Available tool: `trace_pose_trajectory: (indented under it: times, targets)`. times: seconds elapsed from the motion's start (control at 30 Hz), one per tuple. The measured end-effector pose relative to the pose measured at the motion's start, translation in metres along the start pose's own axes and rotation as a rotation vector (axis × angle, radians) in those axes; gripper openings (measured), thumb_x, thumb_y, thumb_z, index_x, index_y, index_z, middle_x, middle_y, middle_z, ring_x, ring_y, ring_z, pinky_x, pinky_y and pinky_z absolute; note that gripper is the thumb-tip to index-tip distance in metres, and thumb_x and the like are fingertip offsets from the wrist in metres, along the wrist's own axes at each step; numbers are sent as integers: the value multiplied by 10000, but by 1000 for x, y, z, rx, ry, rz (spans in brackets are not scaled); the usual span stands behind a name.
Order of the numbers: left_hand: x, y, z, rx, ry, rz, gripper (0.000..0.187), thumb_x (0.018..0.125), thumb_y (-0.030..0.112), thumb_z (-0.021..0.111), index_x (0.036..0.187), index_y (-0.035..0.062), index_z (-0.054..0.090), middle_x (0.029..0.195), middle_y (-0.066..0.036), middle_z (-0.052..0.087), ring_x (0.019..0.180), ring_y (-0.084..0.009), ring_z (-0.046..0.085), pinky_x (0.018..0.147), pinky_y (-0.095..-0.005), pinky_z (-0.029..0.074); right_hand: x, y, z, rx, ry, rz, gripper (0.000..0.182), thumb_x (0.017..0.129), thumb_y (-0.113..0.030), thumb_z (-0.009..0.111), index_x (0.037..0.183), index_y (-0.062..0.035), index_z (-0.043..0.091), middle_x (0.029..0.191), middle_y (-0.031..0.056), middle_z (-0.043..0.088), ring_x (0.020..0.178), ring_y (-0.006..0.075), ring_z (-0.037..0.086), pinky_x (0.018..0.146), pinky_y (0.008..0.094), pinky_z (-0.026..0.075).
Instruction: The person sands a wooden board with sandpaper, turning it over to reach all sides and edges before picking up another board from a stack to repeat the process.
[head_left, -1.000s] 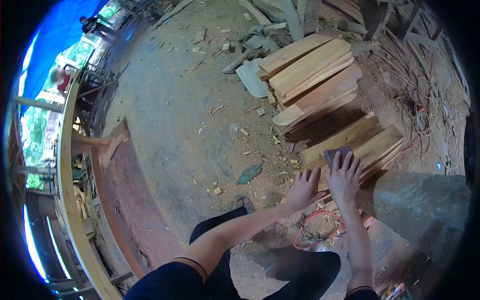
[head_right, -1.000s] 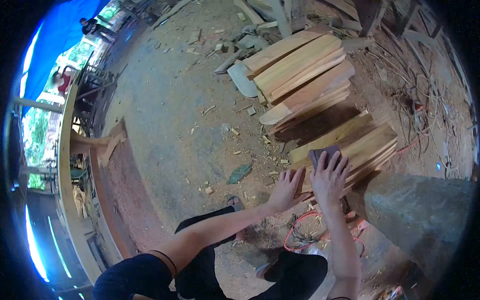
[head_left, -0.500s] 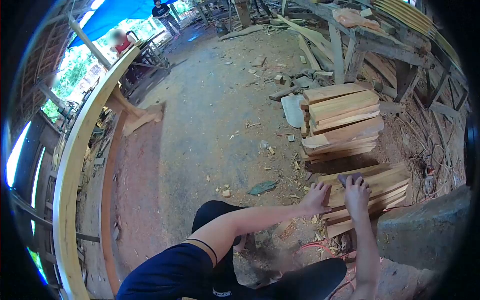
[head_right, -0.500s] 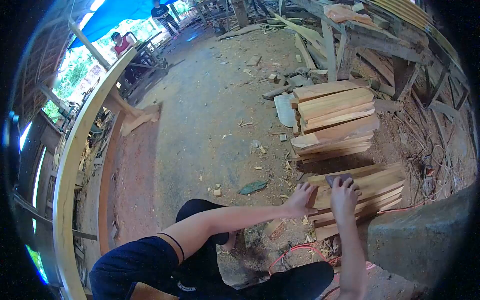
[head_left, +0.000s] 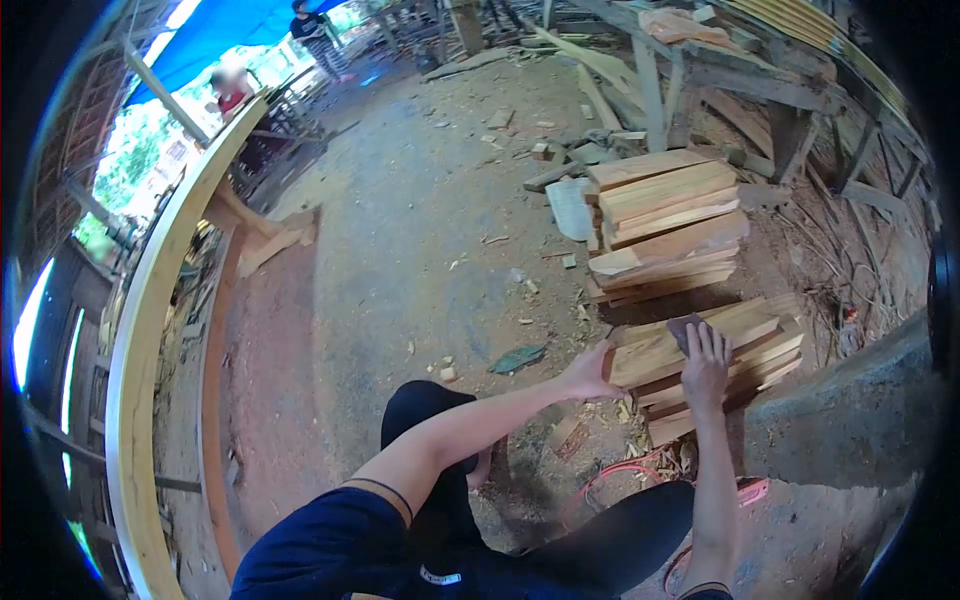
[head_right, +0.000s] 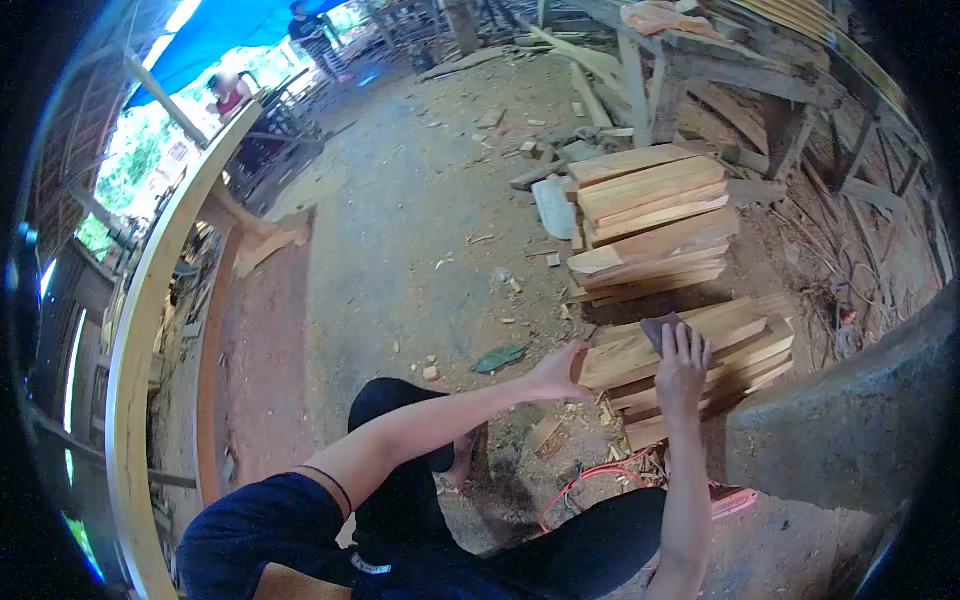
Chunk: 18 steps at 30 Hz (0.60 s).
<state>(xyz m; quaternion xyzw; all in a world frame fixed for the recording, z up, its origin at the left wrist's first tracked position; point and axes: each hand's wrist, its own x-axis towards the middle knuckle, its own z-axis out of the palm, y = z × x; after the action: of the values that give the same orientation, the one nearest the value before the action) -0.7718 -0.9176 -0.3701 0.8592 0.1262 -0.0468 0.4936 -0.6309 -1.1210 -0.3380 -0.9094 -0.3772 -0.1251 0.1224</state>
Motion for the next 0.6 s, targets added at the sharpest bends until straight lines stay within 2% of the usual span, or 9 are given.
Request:
trace_pose_trajectory:
  times: [0.07, 0.13, 0.2, 0.23, 0.3, 0.53, 0.6]
  targets:
    - [0, 7, -4, -5, -31, -2, 934, 627, 449, 825, 1320, -17, 408, 1177, -178, 587, 1094, -277, 571, 923, -372, 450, -5, 4, 4, -1, 79, -47, 416, 842, -106, 479, 1247, -26, 533, 1264, 172, 545, 1215, 359, 449, 1080, 520, 267]
    - [-5, 29, -23, -339, -189, -221, 806, 742, 398, 778, 1337, -3, 412, 1166, -140, 603, 1074, -245, 583, 923, -366, 460, -8, 8, 8, -45, 105, -28, 406, 850, -112, 461, 1238, -22, 542, 1278, 176, 538, 1219, 372, 447, 1090, 517, 258]
    - [10, -24, -7, -1055, -255, -331, 513, 797, 303, 757, 1177, 13, 570, 1129, -89, 629, 1004, -196, 615, 868, -335, 505, -8, 9, 7, -4, 65, -52, 403, 858, -127, 456, 1236, -21, 543, 1284, 174, 538, 1225, 375, 449, 1086, 519, 261]
    - [8, -24, -6, -1050, -273, -323, 513, 797, 303, 757, 1177, 13, 570, 1129, -89, 629, 1004, -196, 615, 868, -335, 505, -6, 6, 2, 4, 36, -39, 393, 860, -120, 460, 1230, -22, 549, 1273, 172, 548, 1228, 373, 450, 1082, 519, 264]
    - [-1, -24, -3, -1204, -247, -685, 395, 824, 212, 735, 1151, 46, 588, 1090, -68, 639, 962, -181, 626, 845, -327, 531, -6, 4, -2, 13, 35, -16, 390, 859, -117, 464, 1227, -23, 552, 1268, 171, 552, 1233, 372, 448, 1081, 518, 266]
    - [2, -16, 10, -1226, -234, -622, 403, 788, 153, 764, 1139, 48, 596, 1054, -67, 647, 927, -192, 636, 802, -339, 562, -12, 10, 3, -5, 105, -1, 401, 852, -100, 471, 1237, -24, 549, 1298, 166, 531, 1237, 373, 443, 1082, 517, 269]
    - [7, -9, 20, -1184, -160, -496, 397, 784, 126, 762, 1128, 22, 594, 1051, -84, 647, 929, -205, 639, 809, -383, 572, -10, 17, 5, -21, 116, 7, 425, 842, -100, 477, 1255, -30, 542, 1341, 157, 496, 1245, 368, 431, 1077, 507, 283]
